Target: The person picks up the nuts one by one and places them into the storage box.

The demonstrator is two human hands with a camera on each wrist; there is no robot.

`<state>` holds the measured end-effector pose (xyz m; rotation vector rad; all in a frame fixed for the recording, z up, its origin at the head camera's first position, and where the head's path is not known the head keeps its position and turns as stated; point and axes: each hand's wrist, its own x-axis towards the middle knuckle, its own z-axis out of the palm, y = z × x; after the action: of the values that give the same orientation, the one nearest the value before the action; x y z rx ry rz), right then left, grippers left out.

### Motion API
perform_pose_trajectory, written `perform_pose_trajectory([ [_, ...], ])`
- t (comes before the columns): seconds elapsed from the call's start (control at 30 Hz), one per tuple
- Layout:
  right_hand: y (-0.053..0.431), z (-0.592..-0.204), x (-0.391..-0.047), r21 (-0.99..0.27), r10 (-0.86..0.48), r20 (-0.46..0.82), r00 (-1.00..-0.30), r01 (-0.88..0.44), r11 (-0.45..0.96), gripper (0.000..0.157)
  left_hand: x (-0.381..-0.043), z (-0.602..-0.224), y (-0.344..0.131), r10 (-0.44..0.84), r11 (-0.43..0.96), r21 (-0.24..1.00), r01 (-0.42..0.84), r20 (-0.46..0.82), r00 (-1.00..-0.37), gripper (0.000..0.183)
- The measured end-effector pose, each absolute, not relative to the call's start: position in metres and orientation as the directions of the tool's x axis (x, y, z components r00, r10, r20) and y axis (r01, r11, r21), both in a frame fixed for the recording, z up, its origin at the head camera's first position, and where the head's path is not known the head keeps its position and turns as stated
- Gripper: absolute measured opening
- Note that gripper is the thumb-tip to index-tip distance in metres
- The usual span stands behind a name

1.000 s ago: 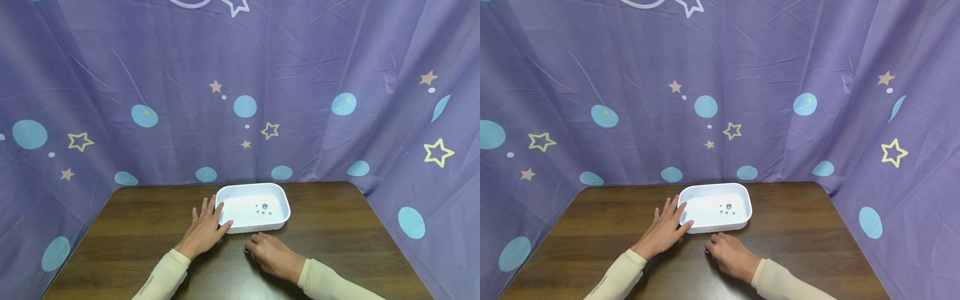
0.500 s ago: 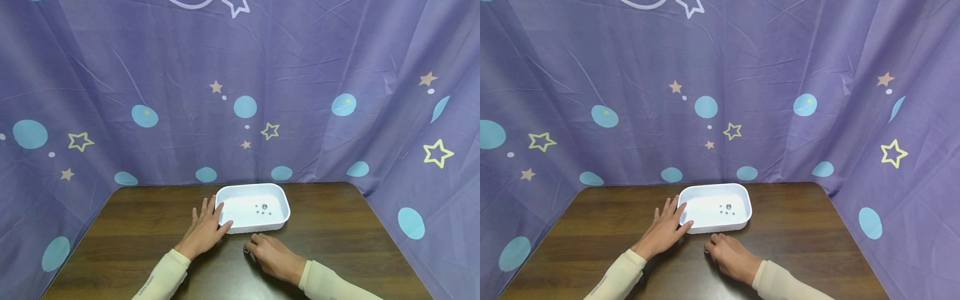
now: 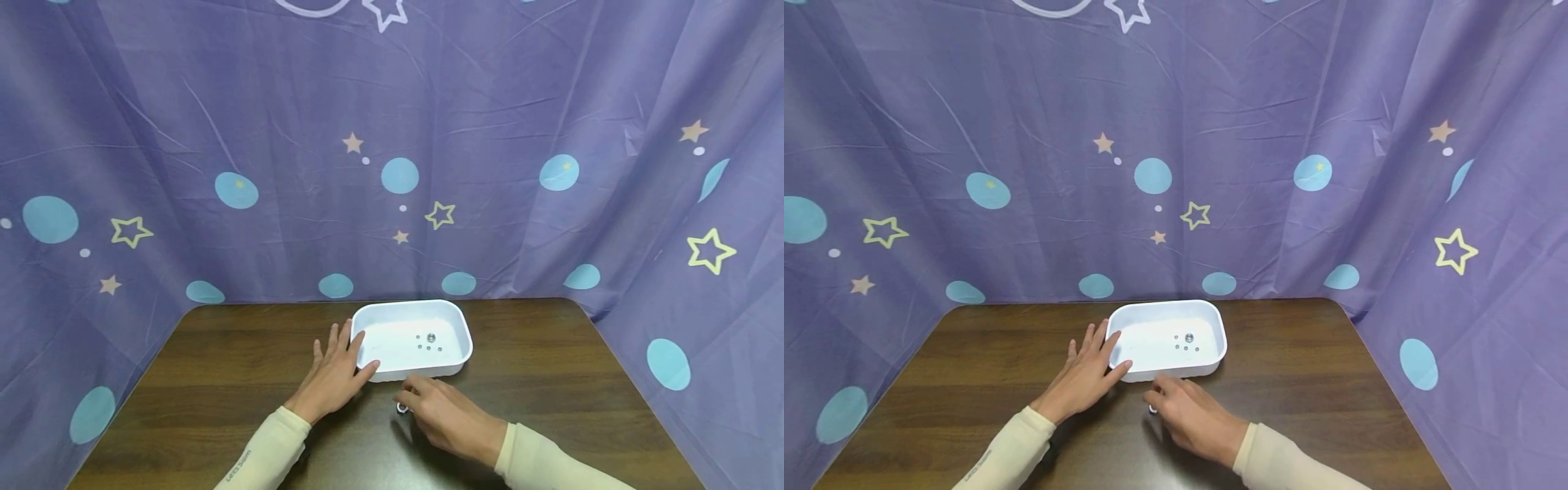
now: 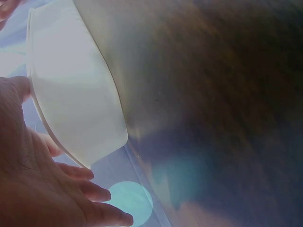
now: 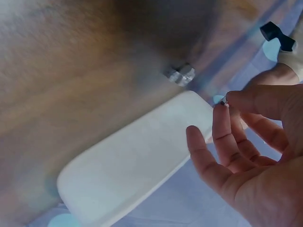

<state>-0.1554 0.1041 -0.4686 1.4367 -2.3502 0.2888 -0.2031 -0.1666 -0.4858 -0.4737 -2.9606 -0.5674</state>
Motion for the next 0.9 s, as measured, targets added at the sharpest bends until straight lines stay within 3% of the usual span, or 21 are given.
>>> perform_pose_trajectory([
  [0.23, 0.097, -0.454, -0.159, -0.005, -0.804, 0.436, -0.405, -0.894, 0.448, 0.039, -0.203, -0.486, -0.166, 0.285, 0.882, 0.347, 0.319, 0.146, -0.947, 0.080],
  [0.57, 0.082, -0.432, -0.174, -0.048, -0.796, 0.411, -0.444, -0.883, 0.467, 0.043, -0.203, -0.487, -0.168, 0.283, 0.886, 0.333, 0.322, 0.160, -0.946, 0.080],
  [0.9, 0.068, -0.424, -0.197, -0.066, -0.778, 0.389, -0.493, -0.858, 0.510, 0.038, -0.203, -0.487, -0.168, 0.293, 0.885, 0.321, 0.337, 0.177, -0.940, 0.081],
])
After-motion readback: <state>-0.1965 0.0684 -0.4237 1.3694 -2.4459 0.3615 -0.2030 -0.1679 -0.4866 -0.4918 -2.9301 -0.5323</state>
